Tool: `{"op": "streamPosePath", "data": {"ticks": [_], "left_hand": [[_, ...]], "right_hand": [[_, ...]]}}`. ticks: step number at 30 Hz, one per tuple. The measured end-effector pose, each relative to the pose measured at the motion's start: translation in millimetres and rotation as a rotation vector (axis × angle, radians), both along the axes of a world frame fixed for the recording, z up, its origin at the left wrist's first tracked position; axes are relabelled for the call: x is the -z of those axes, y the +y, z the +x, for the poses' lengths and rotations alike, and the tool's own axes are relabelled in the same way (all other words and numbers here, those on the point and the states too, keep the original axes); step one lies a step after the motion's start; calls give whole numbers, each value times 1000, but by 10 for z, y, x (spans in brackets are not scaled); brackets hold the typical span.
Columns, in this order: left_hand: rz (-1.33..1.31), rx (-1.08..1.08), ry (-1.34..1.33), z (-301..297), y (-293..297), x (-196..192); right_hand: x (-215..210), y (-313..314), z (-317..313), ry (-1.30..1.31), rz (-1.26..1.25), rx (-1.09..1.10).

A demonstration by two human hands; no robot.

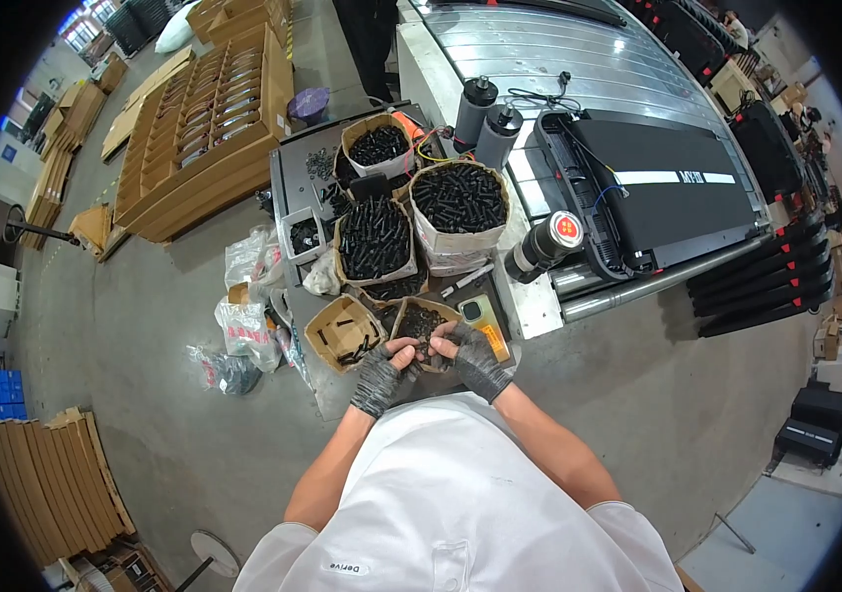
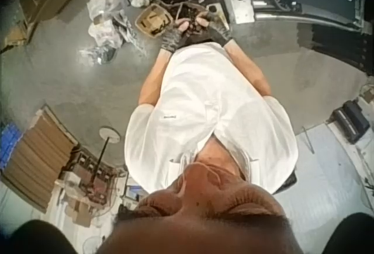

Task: Sorting small screws from bins and moving large components on a factory assembly line.

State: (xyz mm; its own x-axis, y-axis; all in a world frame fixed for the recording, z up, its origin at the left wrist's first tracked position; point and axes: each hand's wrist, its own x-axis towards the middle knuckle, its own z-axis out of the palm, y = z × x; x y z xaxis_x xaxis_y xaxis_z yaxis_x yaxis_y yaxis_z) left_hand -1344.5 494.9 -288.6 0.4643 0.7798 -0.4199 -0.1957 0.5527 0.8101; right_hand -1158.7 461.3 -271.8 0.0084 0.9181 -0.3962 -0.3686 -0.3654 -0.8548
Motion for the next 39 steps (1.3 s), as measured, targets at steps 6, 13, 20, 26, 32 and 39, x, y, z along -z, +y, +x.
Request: {"op": "streamPosePath", "data": {"ticks": [6, 13, 20, 26, 32, 39], "left_hand": [[-87, -44, -115, 48, -47, 46], [-276, -59, -243, 27, -51, 113], [-358, -45, -286, 12, -54, 138], [-335, -112, -331, -80, -58, 204], [-322, -244, -291, -188, -58, 230], [-276, -242, -255, -205, -48, 280]], "right_hand": [[-71, -32, -93, -14, -21, -18], [-142, -73, -274, -383, 76, 29], [-118, -57, -306, -293, 106, -4], [-195, -34, -171, 123, -92, 69], [-335, -77, -38, 542, -112, 58], [-136, -148, 7, 625, -197, 31]]}}
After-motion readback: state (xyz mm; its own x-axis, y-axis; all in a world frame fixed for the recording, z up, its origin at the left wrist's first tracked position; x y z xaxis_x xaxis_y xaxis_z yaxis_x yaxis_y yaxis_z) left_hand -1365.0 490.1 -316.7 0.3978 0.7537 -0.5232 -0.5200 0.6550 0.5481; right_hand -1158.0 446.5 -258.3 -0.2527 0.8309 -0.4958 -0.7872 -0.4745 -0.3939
